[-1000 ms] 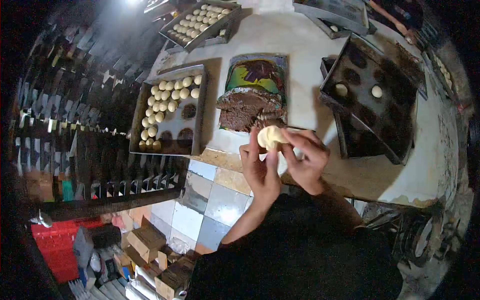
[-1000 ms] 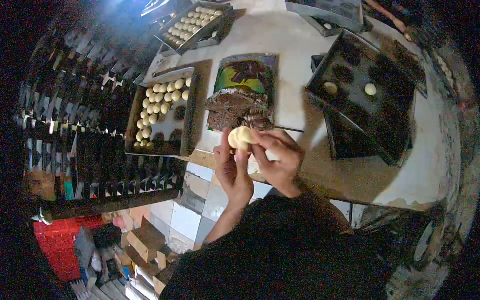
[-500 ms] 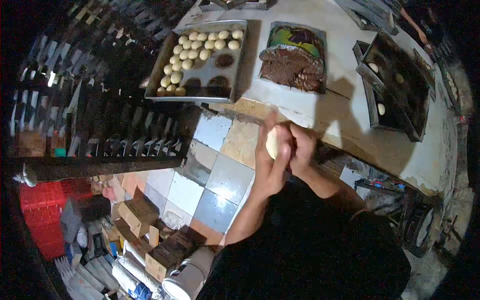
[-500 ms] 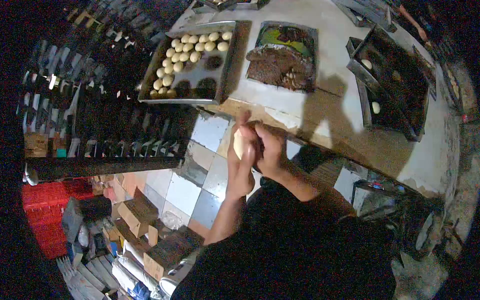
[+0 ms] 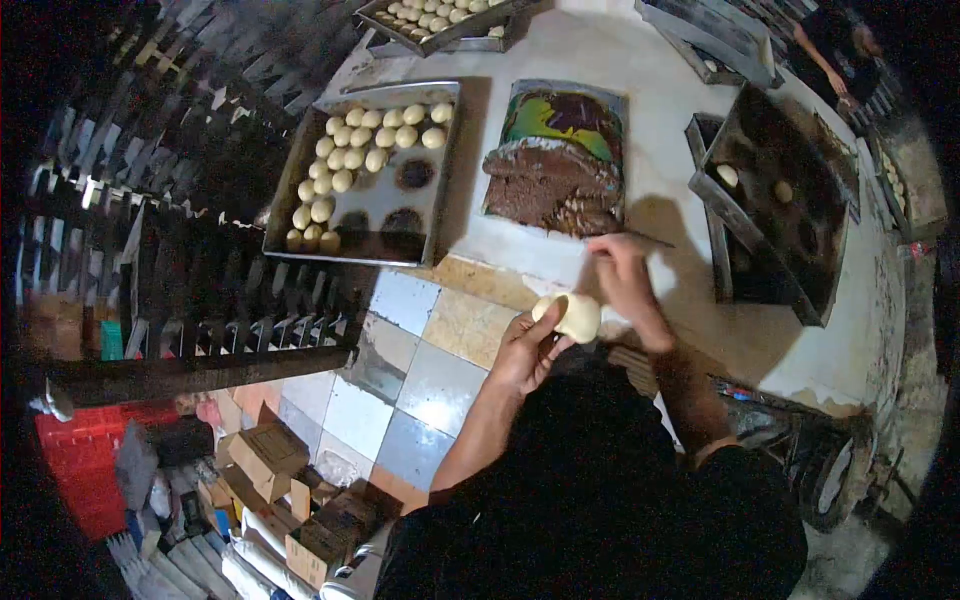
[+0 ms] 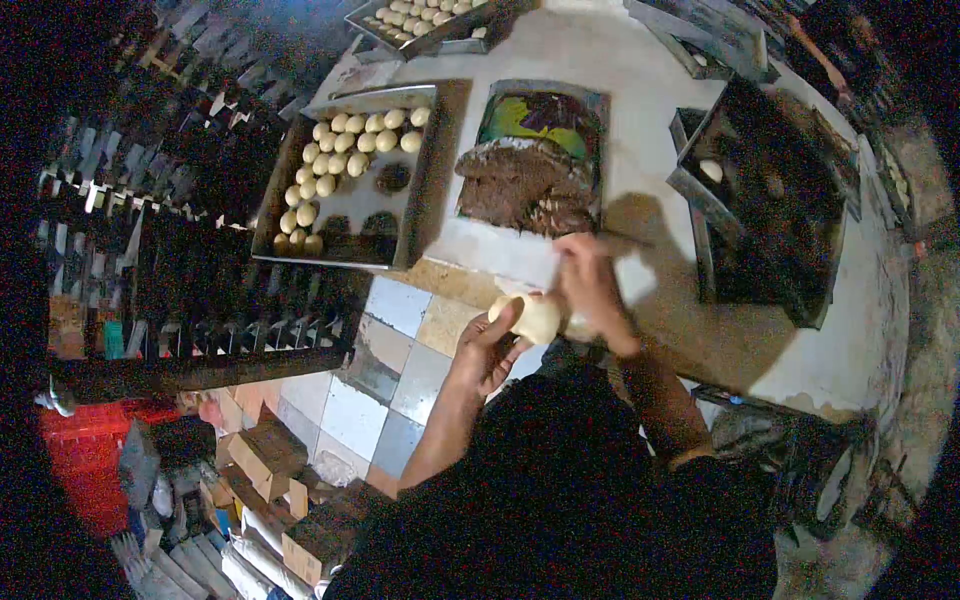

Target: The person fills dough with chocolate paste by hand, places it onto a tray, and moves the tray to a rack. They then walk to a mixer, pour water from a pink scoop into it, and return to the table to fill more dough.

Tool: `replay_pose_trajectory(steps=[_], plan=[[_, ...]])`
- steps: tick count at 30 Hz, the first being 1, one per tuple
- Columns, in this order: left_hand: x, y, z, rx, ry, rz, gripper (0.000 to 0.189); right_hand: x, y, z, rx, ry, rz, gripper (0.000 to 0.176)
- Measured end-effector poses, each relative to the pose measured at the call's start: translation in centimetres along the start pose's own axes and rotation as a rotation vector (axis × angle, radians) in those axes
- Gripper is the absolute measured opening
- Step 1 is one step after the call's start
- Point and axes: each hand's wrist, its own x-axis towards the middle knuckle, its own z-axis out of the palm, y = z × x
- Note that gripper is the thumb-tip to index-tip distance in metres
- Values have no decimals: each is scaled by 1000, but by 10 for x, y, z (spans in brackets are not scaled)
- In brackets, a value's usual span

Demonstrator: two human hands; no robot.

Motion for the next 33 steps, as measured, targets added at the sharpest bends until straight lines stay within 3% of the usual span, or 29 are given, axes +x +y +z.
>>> replay_pose_trajectory(steps=[1, 2, 5, 8, 9, 12, 16, 20, 21, 24, 25, 28, 30, 33], plan=[[8, 2, -8, -8, -91, -9, 36, 11, 14, -20, -369, -14, 33, 25], [15, 6, -8, 27, -60, 14, 37, 23, 23, -39, -743, -27, 65, 32], [41, 8, -28, 77, 7, 81, 40, 18, 83, -51, -1039, -142, -135, 38], [40, 29, -21, 34, -20, 285, 40, 36, 56, -67, -763, -454, 100, 45], [41, 32, -25, 14, 39, 319, 38, 40, 46, -73, -696, -470, 47, 33], [45, 40, -30, -8, 181, 453, 48, 51, 32, -66, -495, -403, -131, 45], [54, 46, -22, -18, 222, 477, 54, 69, 55, -33, -514, -452, -214, 38], [63, 47, -13, 50, 221, 493, 52, 88, 59, -38, -351, -692, -99, 28], [69, 45, -14, 52, 231, 489, 51, 102, 66, -41, -340, -864, -69, 19], [93, 35, -9, -14, 228, 462, 43, 107, 78, -58, 388, -782, 112, 18], [102, 32, -5, -19, 197, 404, 42, 104, 72, -65, 476, -797, 203, 19], [126, 20, 11, -90, 50, 215, 41, 87, 50, -66, 362, -481, -123, 19], [128, 22, 45, -198, 21, 152, 43, 73, 52, -64, 166, -324, -220, 25], [141, 16, 35, -145, 5, 189, 43, 53, 76, -61, -134, -217, -293, 35]])
